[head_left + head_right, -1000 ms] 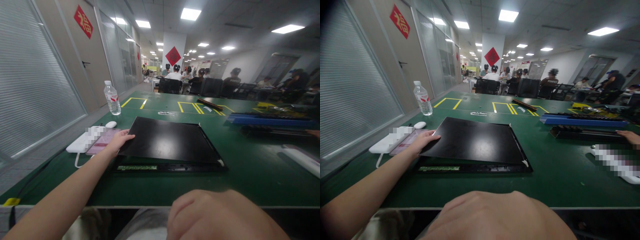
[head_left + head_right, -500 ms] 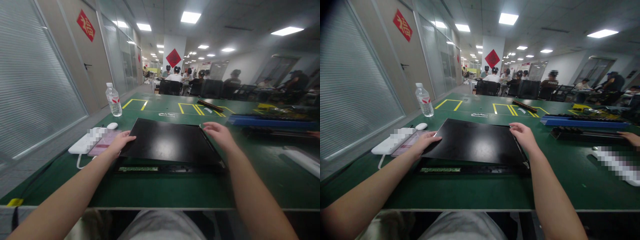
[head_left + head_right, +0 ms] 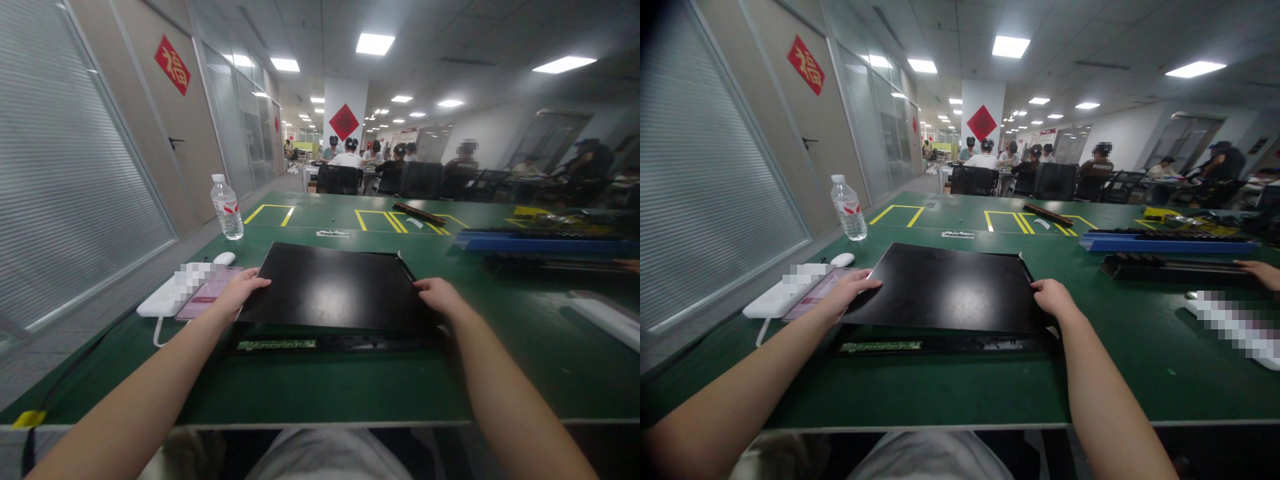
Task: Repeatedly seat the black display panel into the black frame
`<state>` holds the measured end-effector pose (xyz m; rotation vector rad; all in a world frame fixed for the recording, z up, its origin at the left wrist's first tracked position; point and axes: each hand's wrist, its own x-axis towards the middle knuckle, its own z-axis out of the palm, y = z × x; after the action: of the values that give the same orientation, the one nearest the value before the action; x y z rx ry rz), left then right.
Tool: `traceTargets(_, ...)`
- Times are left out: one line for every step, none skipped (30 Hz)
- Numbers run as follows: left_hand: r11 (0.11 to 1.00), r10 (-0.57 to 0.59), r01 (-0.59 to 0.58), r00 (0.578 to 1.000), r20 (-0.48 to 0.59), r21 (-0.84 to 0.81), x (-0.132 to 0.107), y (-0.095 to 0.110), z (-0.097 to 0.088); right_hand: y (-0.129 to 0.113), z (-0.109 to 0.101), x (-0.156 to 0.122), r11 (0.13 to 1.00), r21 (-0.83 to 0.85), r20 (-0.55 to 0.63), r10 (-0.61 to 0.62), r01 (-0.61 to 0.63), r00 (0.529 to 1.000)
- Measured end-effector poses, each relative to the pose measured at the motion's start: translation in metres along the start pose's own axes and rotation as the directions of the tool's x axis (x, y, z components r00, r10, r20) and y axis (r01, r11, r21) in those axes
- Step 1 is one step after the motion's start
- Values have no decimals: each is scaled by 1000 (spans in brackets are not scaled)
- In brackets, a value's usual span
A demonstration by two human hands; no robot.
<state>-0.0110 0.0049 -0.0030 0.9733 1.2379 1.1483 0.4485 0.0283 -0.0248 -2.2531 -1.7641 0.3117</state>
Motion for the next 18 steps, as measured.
traceTargets(1000, -1, 1, 1000, -5, 5, 0, 0, 0, 0, 1, 0, 1000, 0, 10, -2, 2, 1000)
traceTargets(1000, -1, 1, 1000, -11, 10, 1, 0, -1, 1, 2, 0, 1000, 9, 19, 0, 0, 1000)
traceTargets(1000, -1, 1, 1000, -14, 14, 1, 0, -1, 1, 2, 0, 1000, 23, 25, 6, -6, 1000)
traceTargets(1000, -1, 1, 1000, -15, 16, 1, 0, -1, 2, 3, 0, 999, 39, 30, 13, -14, 999)
traceTargets(1000, -1, 1, 1000, -17, 17, 1, 0, 0, 2, 3, 1, 998, 55, 34, 16, -18, 999)
traceTargets(1000, -1, 1, 1000, -19, 17, 0, 1, 0, 3, 4, 1, 997, 69, 33, 14, -17, 999)
traceTargets(1000, 0, 0, 1000, -20, 16, -1, 1, 1, 4, 5, 1, 997, 80, 26, 8, -10, 1000)
traceTargets(1000, 1, -1, 1000, -18, 13, -2, 2, 2, 5, 6, 2, 996, 86, 16, -2, 1, 1000)
traceTargets(1000, 1, -1, 1000, -16, 9, -3, 3, 4, 6, 7, 3, 996, 90, 5, -12, 11, 1000)
traceTargets(1000, 1, -1, 1000, -19, 4, -5, 5, 6, 7, 8, 3, 996, 92, -6, -18, 18, 1000)
traceTargets(1000, -1, 1, 1000, -22, 1, -6, 6, 8, 8, 9, 4, 996, 92, -17, -20, 22, 1000)
traceTargets(1000, -2, 2, 999, -35, 0, -8, 8, 10, 8, 10, 5, 996, 91, -24, -19, 22, 1000)
traceTargets(1000, -3, 3, 999, -51, 4, -10, 10, 12, 9, 11, 6, 996, 89, -27, -17, 19, 999)
traceTargets(1000, -2, 2, 998, -70, 10, -11, 11, 14, 9, 11, 6, 996, 87, -29, -14, 16, 999)
traceTargets(1000, 0, 2, 996, -90, 18, -12, 12, 15, 10, 12, 7, 996, 85, -30, -11, 14, 999)
traceTargets(1000, 5, -2, 994, -106, 26, -12, 12, 15, 10, 12, 7, 997, 82, -30, -9, 12, 1000)
traceTargets(999, 11, -7, 993, -119, 34, -12, 12, 16, 10, 12, 7, 997, 78, -29, -7, 9, 1000)
traceTargets(999, 18, -13, 992, -125, 42, -11, 11, 15, 9, 12, 7, 997, 74, -29, -4, 6, 1000)
